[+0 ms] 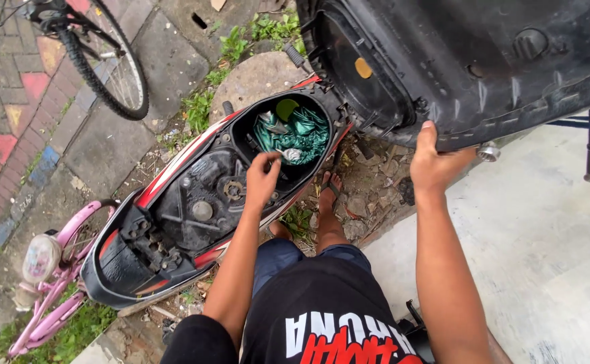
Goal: The person opens the seat of a motorcycle and uses a wrench to loosen and remove bolts from the rear section. They then pick up a socket wrench from the ground and continue to work on the motorcycle's rear assembly, manipulating the tools to adjust components.
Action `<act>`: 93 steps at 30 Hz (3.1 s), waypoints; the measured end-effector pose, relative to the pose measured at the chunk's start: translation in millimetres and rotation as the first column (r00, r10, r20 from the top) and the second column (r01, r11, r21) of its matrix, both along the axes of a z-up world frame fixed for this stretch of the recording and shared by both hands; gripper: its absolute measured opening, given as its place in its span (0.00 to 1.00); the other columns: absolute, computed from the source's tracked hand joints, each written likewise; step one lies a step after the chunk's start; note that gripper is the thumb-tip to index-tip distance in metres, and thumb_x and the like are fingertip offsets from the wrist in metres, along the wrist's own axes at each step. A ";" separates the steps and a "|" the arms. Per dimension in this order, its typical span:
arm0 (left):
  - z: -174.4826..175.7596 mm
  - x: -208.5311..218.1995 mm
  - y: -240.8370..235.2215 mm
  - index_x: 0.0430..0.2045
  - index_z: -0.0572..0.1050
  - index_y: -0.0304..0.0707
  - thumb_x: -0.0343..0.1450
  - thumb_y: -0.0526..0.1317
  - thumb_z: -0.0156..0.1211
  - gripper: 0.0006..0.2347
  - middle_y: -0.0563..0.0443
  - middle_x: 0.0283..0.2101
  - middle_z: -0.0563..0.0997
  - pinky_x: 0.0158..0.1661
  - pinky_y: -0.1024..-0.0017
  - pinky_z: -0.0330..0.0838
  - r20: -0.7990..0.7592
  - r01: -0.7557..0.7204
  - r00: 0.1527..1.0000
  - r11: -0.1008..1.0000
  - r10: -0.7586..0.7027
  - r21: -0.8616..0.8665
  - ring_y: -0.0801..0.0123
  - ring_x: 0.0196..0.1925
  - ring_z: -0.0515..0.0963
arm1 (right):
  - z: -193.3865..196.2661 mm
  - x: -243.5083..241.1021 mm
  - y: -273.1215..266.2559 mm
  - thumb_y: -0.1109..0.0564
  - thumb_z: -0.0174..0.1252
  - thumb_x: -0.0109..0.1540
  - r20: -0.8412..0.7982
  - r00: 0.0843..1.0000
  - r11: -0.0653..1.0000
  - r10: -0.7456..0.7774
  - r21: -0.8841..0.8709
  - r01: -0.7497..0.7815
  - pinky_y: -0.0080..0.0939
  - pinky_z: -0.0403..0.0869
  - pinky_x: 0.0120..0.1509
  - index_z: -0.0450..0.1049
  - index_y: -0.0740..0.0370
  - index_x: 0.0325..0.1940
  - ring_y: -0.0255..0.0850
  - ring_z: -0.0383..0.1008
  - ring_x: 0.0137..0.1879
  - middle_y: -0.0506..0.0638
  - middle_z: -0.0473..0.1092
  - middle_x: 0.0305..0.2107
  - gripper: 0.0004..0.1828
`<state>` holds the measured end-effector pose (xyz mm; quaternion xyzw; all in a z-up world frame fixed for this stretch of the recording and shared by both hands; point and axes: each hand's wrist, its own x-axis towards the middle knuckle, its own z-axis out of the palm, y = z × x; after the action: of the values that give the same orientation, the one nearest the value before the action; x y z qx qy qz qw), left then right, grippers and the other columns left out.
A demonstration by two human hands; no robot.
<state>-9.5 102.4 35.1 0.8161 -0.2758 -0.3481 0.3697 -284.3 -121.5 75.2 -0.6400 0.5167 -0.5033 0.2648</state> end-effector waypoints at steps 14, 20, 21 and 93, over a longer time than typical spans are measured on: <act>-52.8 -30.4 110.4 0.36 0.81 0.44 0.71 0.41 0.67 0.05 0.53 0.36 0.79 0.41 0.69 0.74 0.573 0.273 0.674 0.878 -0.467 0.394 0.65 0.40 0.77 | 29.7 8.2 -1.2 0.65 0.62 0.64 0.077 0.995 0.997 0.068 0.015 -0.070 0.53 0.76 0.46 0.75 0.75 0.46 0.51 0.81 0.44 0.63 0.74 0.33 0.09; -69.9 -24.4 105.5 0.22 0.75 0.36 0.71 0.32 0.59 0.06 0.44 0.27 0.73 0.35 0.59 0.65 0.705 0.423 0.490 0.847 -0.512 0.322 0.53 0.33 0.68 | 50.0 18.9 -0.1 0.63 0.62 0.59 0.106 0.993 0.995 -0.045 0.096 0.035 0.47 0.81 0.37 0.79 0.72 0.38 0.48 0.84 0.39 0.56 0.80 0.32 0.08; -67.7 -23.6 105.8 0.22 0.75 0.36 0.71 0.32 0.59 0.06 0.44 0.27 0.73 0.35 0.59 0.65 0.708 0.418 0.491 0.850 -0.507 0.319 0.53 0.33 0.68 | 50.7 19.2 -0.2 0.63 0.62 0.59 0.108 0.993 0.995 -0.040 0.093 0.030 0.47 0.81 0.37 0.79 0.72 0.38 0.48 0.84 0.39 0.56 0.80 0.32 0.08; 28.8 48.2 254.9 0.53 0.75 0.37 0.72 0.35 0.59 0.14 0.45 0.52 0.76 0.55 0.61 0.75 0.521 0.505 0.722 0.861 -0.455 0.052 0.52 0.55 0.78 | -46.7 40.4 322.7 0.38 0.53 0.73 -0.034 0.979 0.768 -0.203 0.614 0.181 0.63 0.71 0.60 0.64 0.75 0.65 0.61 0.71 0.60 0.72 0.65 0.53 0.35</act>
<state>38.7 357.3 63.9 0.7608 -0.5824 -0.1869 0.2170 -243.9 201.2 28.5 -0.4544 0.7099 -0.3433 0.4143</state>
